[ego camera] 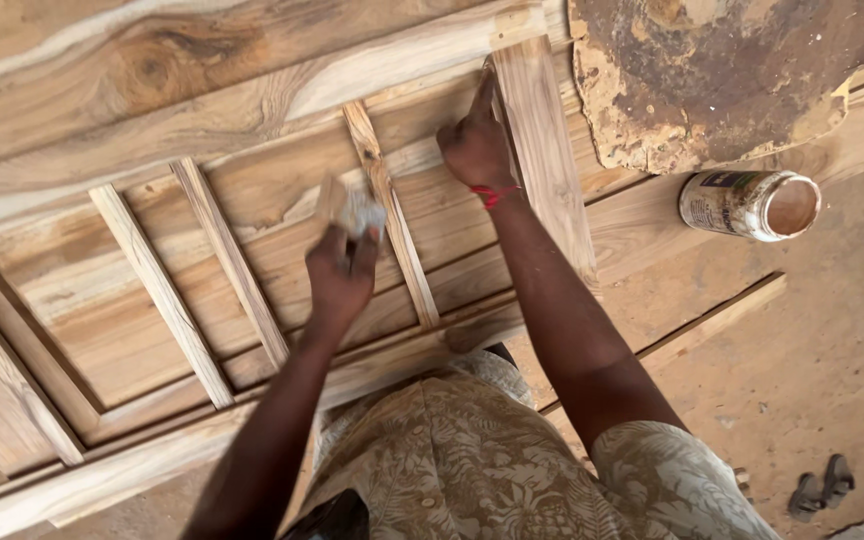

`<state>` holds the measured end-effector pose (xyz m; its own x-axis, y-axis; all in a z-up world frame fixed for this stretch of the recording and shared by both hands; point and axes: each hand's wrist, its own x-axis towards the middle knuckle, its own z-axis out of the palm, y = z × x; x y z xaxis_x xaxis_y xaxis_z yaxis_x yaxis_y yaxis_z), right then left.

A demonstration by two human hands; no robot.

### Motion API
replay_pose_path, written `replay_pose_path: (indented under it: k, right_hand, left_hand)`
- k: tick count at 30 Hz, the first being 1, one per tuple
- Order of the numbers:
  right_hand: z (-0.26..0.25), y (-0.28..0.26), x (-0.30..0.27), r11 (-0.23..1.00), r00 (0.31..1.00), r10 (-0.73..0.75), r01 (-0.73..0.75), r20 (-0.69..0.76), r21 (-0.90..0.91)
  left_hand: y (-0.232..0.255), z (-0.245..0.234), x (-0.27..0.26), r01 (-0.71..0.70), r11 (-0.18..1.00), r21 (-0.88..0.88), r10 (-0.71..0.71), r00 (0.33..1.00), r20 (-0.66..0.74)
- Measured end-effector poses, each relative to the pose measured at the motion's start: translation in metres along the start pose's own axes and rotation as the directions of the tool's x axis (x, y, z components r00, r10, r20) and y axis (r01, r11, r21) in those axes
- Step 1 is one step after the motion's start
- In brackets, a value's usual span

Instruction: The person sands a wooden door frame lying on the floor using a small sanding block. They work on the edges and corners of the frame, occasionally dipping the block into a container of paste or putty to apply it to the wood surface.

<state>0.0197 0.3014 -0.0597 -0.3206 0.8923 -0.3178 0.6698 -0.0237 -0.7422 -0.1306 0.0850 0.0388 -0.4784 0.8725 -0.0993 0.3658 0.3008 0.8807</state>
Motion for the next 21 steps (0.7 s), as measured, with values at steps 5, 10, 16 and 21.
replay_pose_path:
  k: [5,10,16,21]
  right_hand:
    - [0.009,-0.031,0.015,0.933,0.994,0.111,-0.108,-0.010,-0.344]
    - [0.011,-0.034,0.021,0.938,0.990,0.144,-0.138,-0.003,-0.318]
    - [0.039,-0.006,0.053,0.972,0.990,0.042,-0.072,-0.136,-0.223]
    - [0.002,0.024,0.043,0.982,0.986,-0.167,0.163,-0.032,-0.100]
  left_hand:
    - [-0.029,-0.010,-0.049,0.128,0.987,-0.100,-0.127,0.992,0.013]
    - [-0.044,-0.031,-0.071,0.230,0.963,-0.142,-0.233,0.973,-0.004]
    - [-0.051,-0.055,-0.074,0.220,0.941,-0.258,-0.248,0.965,-0.083]
    - [-0.055,-0.066,-0.082,0.237,0.909,-0.342,-0.272,0.961,-0.058]
